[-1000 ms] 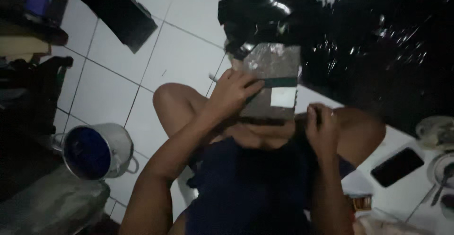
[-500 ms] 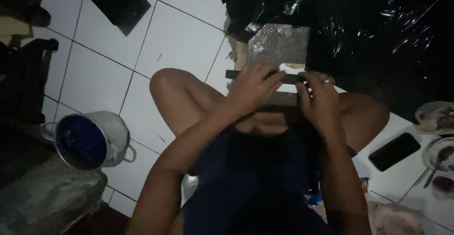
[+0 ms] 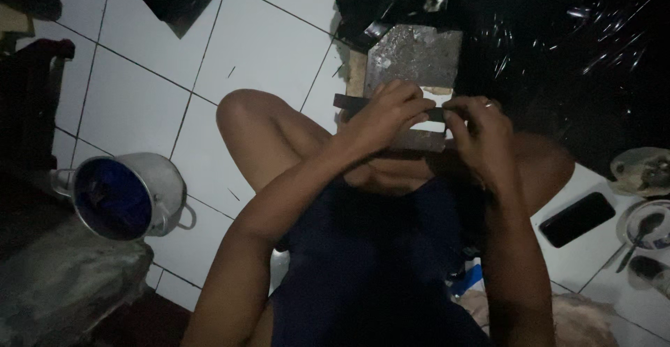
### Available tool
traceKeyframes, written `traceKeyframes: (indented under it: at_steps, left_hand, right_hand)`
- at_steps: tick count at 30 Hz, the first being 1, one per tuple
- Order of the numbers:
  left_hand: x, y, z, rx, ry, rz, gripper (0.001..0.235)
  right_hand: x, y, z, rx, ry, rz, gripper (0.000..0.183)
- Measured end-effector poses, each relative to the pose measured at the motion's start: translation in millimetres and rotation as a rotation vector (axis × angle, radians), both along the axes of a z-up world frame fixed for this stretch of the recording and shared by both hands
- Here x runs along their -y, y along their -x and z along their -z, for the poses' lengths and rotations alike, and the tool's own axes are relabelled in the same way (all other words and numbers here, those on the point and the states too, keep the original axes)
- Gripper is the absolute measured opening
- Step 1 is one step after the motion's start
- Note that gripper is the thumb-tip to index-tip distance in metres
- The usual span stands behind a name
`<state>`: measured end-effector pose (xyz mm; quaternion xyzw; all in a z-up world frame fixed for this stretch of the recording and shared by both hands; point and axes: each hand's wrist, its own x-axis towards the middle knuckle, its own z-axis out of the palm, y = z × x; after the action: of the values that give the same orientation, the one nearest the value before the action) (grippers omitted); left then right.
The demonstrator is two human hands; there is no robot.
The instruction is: The person sits on the floor and uses a knife to cut a black sheet material into strips on a small wooden board. The person repeatedly cuts the material and places the resulting strips on the floor.
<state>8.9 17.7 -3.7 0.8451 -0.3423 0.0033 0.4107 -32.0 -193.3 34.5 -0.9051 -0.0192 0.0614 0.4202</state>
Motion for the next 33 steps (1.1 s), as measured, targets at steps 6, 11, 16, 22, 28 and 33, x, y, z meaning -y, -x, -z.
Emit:
traceKeyframes:
  at_steps: [6, 11, 16, 22, 28, 33]
  left_hand:
    - [-4, 1, 0, -0.045, -0.074, 0.021, 0.017]
    - [-7, 1, 1, 0.063, -0.101, 0.061, 0.022]
    - [-9, -4, 4, 0.108, -0.123, 0.116, 0.025]
    - [-3, -8, 3, 0.01, -0.208, 0.142, 0.02]
    - [7, 4, -3, 0.051, -0.117, 0.093, 0.029]
    - [14, -1, -5, 0.004, -0.166, 0.126, 0.027]
  right_hand:
    - [4, 4, 2, 0.087, 0.116, -0.076, 0.016]
    - [12, 9, 11, 0.315, 0.233, -0.183, 0.046]
    - [17, 12, 15, 0.337, 0.427, -0.221, 0.052]
    - [26, 25, 34, 0.284, 0.174, -0.087, 0.036]
    - [-13, 28, 91, 0.006, -0.514, 0.418, 0.016]
    - [-29, 13, 102, 0.031, -0.589, 0.53, 0.017]
